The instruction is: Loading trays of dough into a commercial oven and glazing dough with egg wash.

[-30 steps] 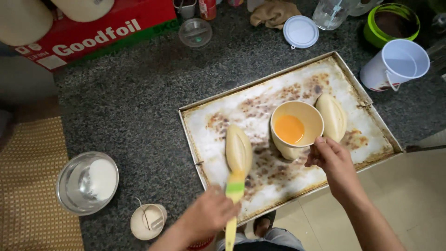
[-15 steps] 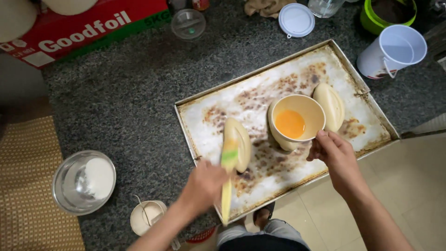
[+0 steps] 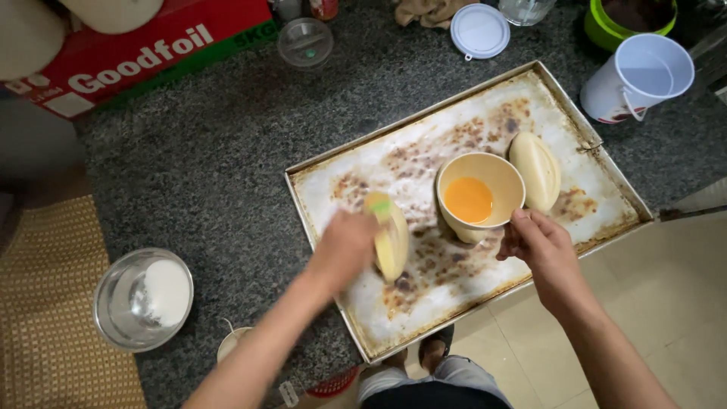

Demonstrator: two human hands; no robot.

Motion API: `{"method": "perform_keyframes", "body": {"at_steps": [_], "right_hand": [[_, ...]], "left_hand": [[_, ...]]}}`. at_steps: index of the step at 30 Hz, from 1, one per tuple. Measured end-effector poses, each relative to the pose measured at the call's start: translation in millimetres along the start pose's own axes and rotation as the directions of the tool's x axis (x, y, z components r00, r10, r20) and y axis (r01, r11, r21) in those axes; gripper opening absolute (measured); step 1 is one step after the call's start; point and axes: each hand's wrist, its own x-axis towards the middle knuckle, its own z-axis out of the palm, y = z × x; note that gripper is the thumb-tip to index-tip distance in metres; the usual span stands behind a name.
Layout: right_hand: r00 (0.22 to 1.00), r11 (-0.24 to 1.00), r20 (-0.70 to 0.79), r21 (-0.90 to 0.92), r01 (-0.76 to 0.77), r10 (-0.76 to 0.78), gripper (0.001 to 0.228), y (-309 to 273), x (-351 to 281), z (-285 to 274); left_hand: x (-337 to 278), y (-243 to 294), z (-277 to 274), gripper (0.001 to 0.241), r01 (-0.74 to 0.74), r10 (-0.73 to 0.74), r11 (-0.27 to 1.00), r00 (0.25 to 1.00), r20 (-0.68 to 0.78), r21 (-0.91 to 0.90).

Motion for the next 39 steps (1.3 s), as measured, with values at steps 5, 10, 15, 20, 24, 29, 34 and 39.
{"method": "perform_keyframes", "body": {"at_steps": [5,10,15,20,24,29,34,39], "right_hand": [[0.999,1.000,-0.037,0.002,0.015,-0.015,0.036,4,4,-13],[0.998,1.000,-0.052,0.000,0.026,-0.026,0.034,-5,-1,-13],[0.998,1.000,-0.058,0.013,0.010,-0.009,0.035,-4,-6,-21],[0.999,0.999,0.013,0.035,-0.038,0.038,0.031,-1,6,-49],[0.998,0.999,0.061,0.042,-0.024,0.021,0.032,-2,14,-58],[0.998,1.000,0.061,0.014,0.001,-0.002,0.034,9,25,-66],[0.995,1.000,0.102,-0.002,0.010,-0.010,0.034,4,31,-73],[0.995,1.000,0.101,0.007,-0.008,0.008,0.034,5,37,-84]], "left_hand": [[-73,47,8,0.015,-0.615,0.586,0.767,0.788,0.190,0.181],[33,8,-19,0.008,-0.366,0.366,0.885,0.929,0.056,0.288],[62,3,22,0.014,-0.207,0.064,0.862,0.949,0.307,0.462],[-27,86,5,0.013,-0.778,0.310,0.595,0.453,0.836,0.200],[-19,84,-17,0.009,-0.550,0.359,0.815,0.727,0.585,0.184],[42,53,-25,0.022,0.007,-0.004,0.939,1.000,-0.007,0.344],[16,58,6,0.013,0.148,-0.148,0.937,0.989,-0.026,0.317],[-47,82,34,0.018,-0.090,0.017,0.928,0.979,0.203,0.360]]}}
